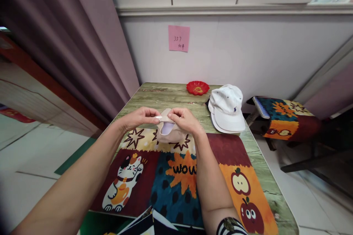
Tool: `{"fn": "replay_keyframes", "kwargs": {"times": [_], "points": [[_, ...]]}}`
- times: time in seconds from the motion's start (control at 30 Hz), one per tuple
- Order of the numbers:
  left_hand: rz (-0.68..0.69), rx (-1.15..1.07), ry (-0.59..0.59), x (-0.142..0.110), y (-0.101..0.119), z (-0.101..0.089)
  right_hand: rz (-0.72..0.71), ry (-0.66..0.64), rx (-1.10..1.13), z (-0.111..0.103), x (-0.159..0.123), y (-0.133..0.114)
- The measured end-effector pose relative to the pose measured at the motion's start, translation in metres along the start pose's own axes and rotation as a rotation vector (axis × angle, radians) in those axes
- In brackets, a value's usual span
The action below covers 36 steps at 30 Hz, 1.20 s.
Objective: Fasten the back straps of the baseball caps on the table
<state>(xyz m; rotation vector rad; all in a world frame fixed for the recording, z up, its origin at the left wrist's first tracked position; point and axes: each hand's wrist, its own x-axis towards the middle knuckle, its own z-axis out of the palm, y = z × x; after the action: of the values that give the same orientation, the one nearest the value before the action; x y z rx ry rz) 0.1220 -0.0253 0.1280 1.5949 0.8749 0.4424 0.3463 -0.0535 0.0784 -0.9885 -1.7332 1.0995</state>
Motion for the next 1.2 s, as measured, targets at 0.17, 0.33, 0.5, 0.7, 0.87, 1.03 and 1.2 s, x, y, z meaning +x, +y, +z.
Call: {"fn": "replay_keyframes", "kwargs": {"times": [0.17,0.33,0.5,0.7,0.87,1.03,1.2], "points": [[-0.003,-0.038,0.056,0.003,-0.001,0.002,-0.016,0.042,-0.006,-0.001,-0.001,-0.002],[0.028,-0.026,0.126,0.005,0.002,0.005,-0.012,0.082,0.018,-0.002,-0.003,-0.003],[0.065,-0.008,0.197,0.006,0.005,-0.002,-0.017,0.093,0.061,-0.004,-0.004,-0.004],[0.112,-0.028,0.128,0.007,0.021,-0.017,0.079,0.032,0.317,-0.007,-0.010,-0.007],[0.054,-0.113,0.120,0.010,0.019,-0.016,0.074,0.187,0.461,-0.010,-0.008,-0.009],[0.059,-0.126,0.143,0.010,0.014,-0.012,0.046,0.253,0.445,-0.009,-0.005,-0.011],[0.031,-0.068,0.100,0.010,0.019,-0.019,0.060,0.345,0.495,-0.010,-0.004,-0.003]]}}
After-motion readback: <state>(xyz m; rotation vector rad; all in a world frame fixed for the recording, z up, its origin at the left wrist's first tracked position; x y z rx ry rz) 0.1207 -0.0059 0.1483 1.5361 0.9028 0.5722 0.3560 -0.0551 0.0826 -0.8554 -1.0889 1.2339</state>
